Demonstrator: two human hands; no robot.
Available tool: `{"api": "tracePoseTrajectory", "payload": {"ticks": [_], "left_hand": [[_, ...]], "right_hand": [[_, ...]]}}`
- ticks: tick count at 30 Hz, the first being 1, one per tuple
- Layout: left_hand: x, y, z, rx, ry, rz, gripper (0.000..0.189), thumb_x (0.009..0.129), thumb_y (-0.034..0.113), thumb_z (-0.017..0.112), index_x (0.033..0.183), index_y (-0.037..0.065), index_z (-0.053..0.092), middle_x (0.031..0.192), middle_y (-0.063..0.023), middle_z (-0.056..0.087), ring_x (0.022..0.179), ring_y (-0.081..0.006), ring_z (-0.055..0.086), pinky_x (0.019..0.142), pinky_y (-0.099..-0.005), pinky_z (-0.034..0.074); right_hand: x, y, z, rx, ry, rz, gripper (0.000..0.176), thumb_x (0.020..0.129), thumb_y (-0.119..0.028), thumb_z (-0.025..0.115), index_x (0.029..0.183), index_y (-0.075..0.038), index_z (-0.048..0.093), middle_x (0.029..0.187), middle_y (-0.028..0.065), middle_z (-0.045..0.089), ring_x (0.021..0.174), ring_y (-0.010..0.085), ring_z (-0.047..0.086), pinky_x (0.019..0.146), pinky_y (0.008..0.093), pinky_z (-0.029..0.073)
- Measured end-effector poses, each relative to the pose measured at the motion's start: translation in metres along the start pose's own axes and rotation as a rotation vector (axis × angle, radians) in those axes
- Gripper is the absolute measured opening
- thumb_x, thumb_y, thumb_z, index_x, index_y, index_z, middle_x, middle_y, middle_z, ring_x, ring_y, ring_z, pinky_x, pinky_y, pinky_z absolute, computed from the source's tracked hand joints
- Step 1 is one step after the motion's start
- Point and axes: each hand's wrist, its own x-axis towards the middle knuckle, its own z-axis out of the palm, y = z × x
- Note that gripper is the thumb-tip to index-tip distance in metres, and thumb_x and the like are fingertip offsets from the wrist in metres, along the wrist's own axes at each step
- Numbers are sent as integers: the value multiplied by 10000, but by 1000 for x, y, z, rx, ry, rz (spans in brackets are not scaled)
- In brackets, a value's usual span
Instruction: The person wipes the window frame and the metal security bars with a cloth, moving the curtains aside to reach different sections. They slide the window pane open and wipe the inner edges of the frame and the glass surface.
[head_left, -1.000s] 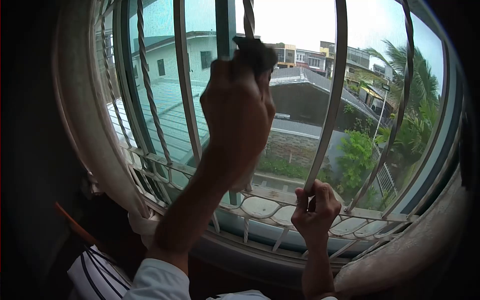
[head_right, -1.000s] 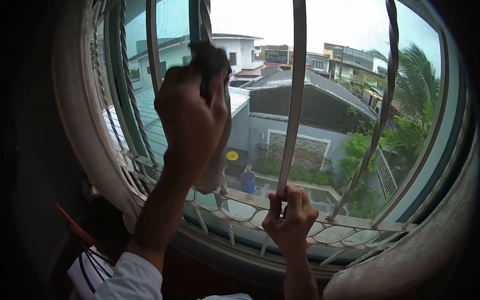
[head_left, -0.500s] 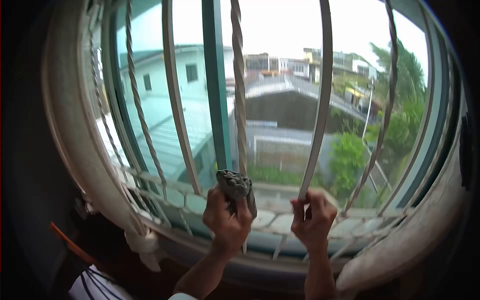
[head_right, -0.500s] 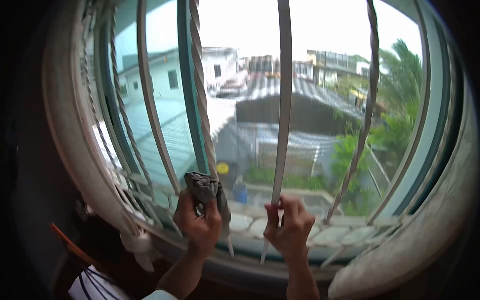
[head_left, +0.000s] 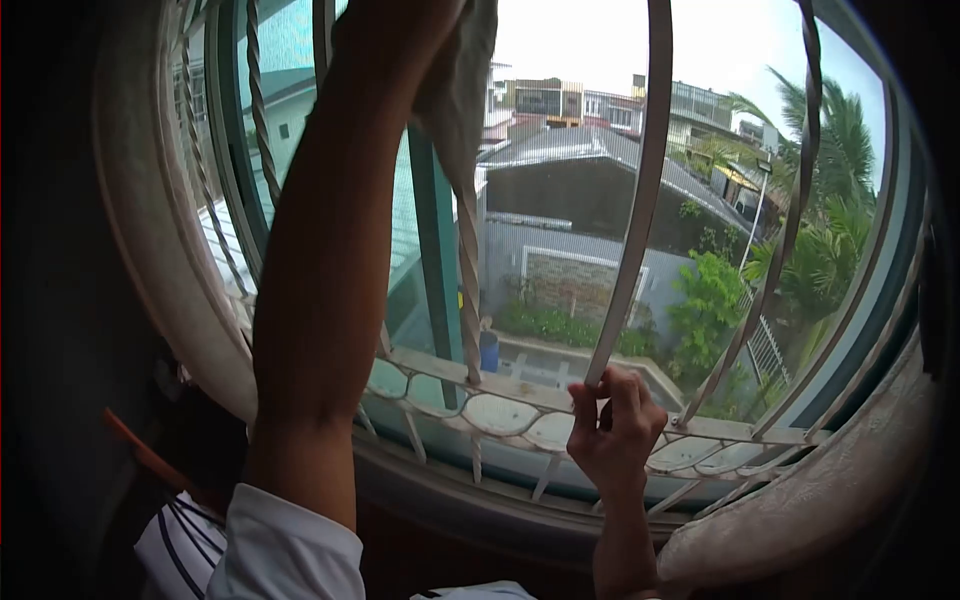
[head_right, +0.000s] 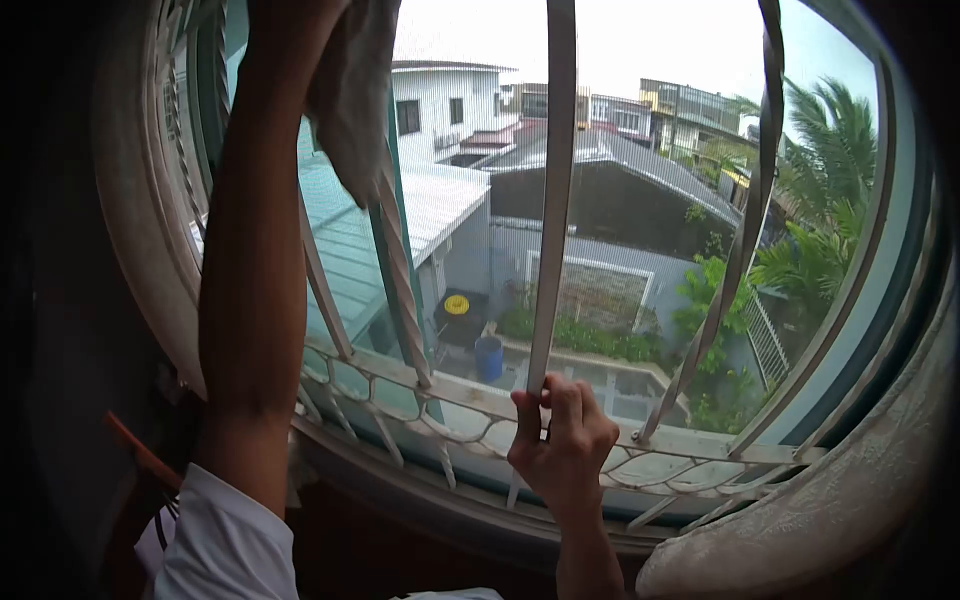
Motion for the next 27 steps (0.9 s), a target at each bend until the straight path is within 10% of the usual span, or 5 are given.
{"api": "tracePoseTrajectory", "payload": {"ticks": [2, 13, 16, 21, 27], "left_hand": [[-44, 39, -105, -134, -493, -57, 242, 924, 241, 715, 803, 31, 725, 600, -138, 646, 505, -273, 647, 537, -369, 500], [-245, 19, -273, -573, -819, -393, 143, 893, -4, 646, 1018, -52, 694, 860, -139, 683, 703, -272, 628, 647, -428, 502], [-244, 6, -320, -792, -793, -1019, 149, 928, -11, 652, 1052, -66, 713, 946, -99, 734, 785, -168, 660, 686, -341, 510], [-285, 7, -382, -1372, -758, -1787, 229, 924, -55, 636, 1145, -82, 692, 1085, -109, 728, 965, -138, 675, 847, -257, 513], [-265, -14, -388, -767, -1160, -1709, 241, 943, -34, 535, 1117, -92, 691, 1008, -45, 701, 866, -68, 612, 788, -207, 470]], "right_hand": [[1, -2, 1, 20, 1, -13, 229, 832, -56, 791, 993, -37, 628, 754, 92, 631, 622, 251, 670, 507, 362, 493], [-4, -3, -2, 60, 46, -33, 288, 817, -16, 790, 1067, -9, 647, 825, 96, 667, 593, 196, 620, 502, 327, 466], [-37, -8, -12, 117, 231, -200, 391, 829, -37, 795, 1176, 38, 632, 953, 162, 711, 644, 217, 632, 572, 308, 510], [-79, -55, 7, 746, -282, 492, 378, 878, -52, 757, 1221, 50, 634, 957, 123, 715, 763, 209, 681, 681, 276, 538], [-146, 5, 37, 1062, -555, 758, 300, 931, -97, 731, 1194, 32, 663, 1193, 92, 663, 976, 148, 635, 822, 261, 506]]}}
